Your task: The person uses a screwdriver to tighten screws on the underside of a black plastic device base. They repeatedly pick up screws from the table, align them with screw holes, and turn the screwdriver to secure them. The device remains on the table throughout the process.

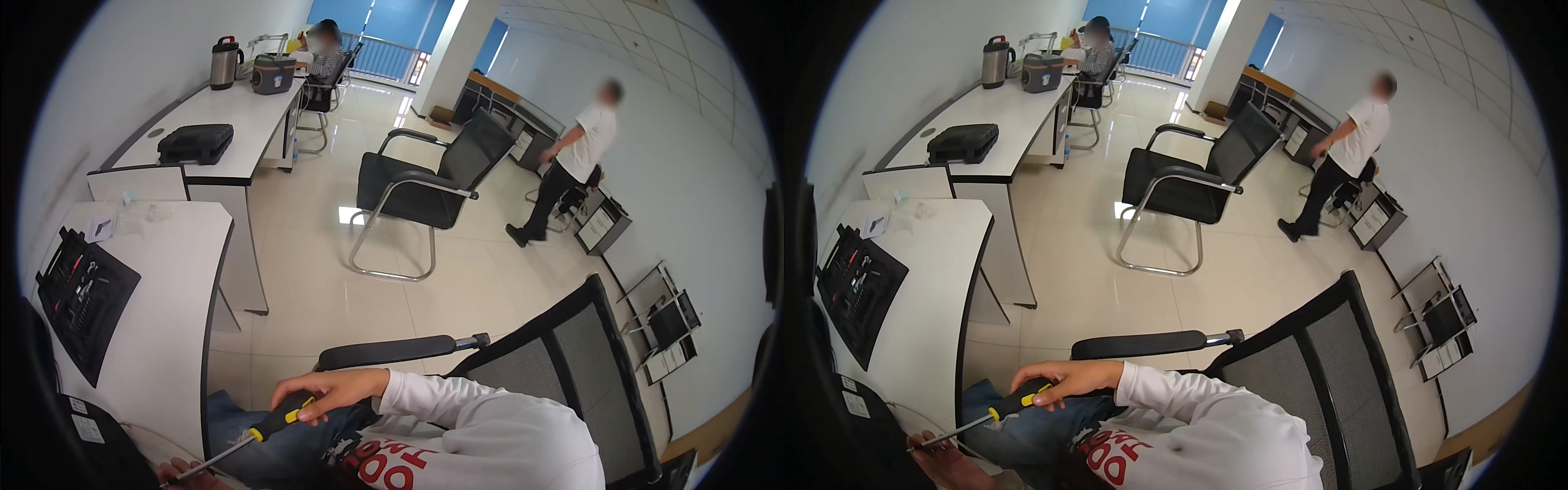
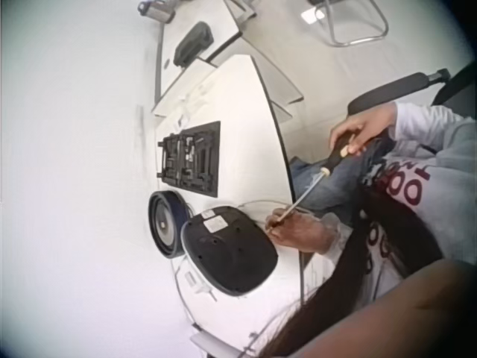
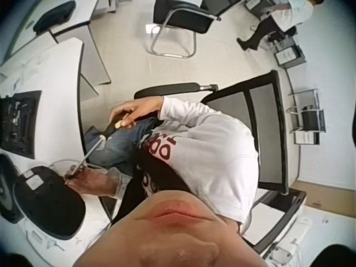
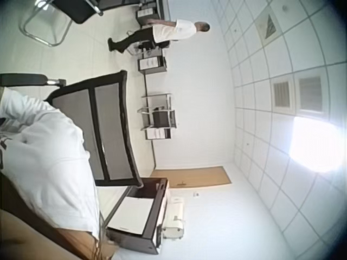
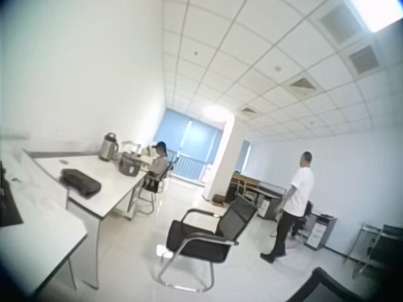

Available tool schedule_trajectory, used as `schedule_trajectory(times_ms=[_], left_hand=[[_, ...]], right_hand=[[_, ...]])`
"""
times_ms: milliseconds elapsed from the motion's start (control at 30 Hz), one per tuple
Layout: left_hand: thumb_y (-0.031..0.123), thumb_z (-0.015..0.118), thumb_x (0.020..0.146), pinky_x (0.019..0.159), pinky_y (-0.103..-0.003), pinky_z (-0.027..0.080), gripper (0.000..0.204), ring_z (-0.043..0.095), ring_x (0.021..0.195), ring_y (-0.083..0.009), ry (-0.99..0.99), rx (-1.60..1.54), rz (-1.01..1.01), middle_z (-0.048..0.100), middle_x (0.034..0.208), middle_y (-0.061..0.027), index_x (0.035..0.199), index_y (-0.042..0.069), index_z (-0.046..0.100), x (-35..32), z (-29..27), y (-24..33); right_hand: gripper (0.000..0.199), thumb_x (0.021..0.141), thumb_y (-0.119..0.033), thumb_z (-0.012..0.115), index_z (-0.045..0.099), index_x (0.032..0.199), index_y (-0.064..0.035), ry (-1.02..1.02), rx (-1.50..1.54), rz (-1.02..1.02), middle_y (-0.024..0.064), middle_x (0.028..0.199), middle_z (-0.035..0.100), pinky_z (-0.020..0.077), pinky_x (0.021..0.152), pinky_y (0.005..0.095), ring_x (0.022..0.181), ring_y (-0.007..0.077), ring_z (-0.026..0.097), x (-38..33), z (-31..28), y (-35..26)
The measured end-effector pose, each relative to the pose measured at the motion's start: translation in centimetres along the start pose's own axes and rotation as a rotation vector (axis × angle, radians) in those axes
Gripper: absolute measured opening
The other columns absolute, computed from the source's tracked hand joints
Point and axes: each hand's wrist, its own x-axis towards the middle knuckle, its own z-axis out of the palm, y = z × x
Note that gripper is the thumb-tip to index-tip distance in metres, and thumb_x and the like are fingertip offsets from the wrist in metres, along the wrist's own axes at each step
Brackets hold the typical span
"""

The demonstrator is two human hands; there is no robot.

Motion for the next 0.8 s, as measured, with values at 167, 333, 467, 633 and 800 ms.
schedule_trajectory(times_ms=[167, 333, 467, 633, 800], left_hand=[[0.022, 0.052, 0.090, 0.077, -0.033, 0.048, 0.027, 0.061, 0.087, -0.0234, -0.024, -0.165, 0.069, 0.063, 0.100, -0.0136, 0.105, 0.001, 0.058, -0.9, 2.5, 0.2], [0.022, 0.052, 0.090, 0.074, -0.031, 0.048, 0.027, 0.061, 0.084, -0.0224, -0.005, -0.110, 0.100, 0.063, 0.096, -0.0138, 0.104, 0.000, 0.058, -1.4, 3.1, 0.4], [0.023, 0.052, 0.090, 0.072, -0.030, 0.048, 0.027, 0.061, 0.081, -0.0222, 0.034, -0.096, 0.076, 0.063, 0.093, -0.0136, 0.103, 0.000, 0.058, -1.8, 3.7, 0.9], [0.023, 0.052, 0.090, 0.072, -0.030, 0.048, 0.026, 0.061, 0.079, -0.0221, 0.009, -0.110, 0.056, 0.063, 0.090, -0.0131, 0.099, 0.000, 0.059, -1.5, 3.8, 1.4], [0.021, 0.052, 0.089, 0.072, -0.030, 0.049, 0.025, 0.062, 0.080, -0.0219, 0.001, -0.149, 0.042, 0.064, 0.091, -0.0133, 0.100, -0.001, 0.060, -1.3, 2.9, 1.4]], right_hand=[[0.036, 0.090, -0.023, 0.053, 0.043, 0.121, -0.0059, -0.007, -0.026, -0.015, 0.0002, 0.088, 0.051, 0.0408, 0.057, 0.0190, 0.070, 0.0051, 0.050, -0.1, -0.8, 0.2], [0.037, 0.090, -0.024, 0.053, 0.043, 0.121, -0.0062, -0.007, -0.012, -0.010, -0.0001, 0.088, 0.051, 0.0409, 0.058, 0.0193, 0.070, 0.0053, 0.050, -0.4, -0.5, 0.2], [0.038, 0.090, -0.024, 0.053, 0.043, 0.121, -0.0061, -0.005, 0.004, 0.005, -0.0002, 0.088, 0.050, 0.0410, 0.058, 0.0193, 0.071, 0.0054, 0.051, -0.8, -0.2, 0.3], [0.040, 0.088, -0.025, 0.055, 0.042, 0.122, -0.0070, -0.012, 0.008, 0.004, -0.0004, 0.091, 0.052, 0.0414, 0.059, 0.0195, 0.072, 0.0054, 0.051, -0.3, -0.2, 0.7], [0.042, 0.088, -0.026, 0.056, 0.042, 0.122, -0.0072, -0.026, 0.006, 0.016, -0.0006, 0.092, 0.052, 0.0418, 0.059, 0.0194, 0.073, 0.0057, 0.052, 0.4, 0.2, 1.0]])
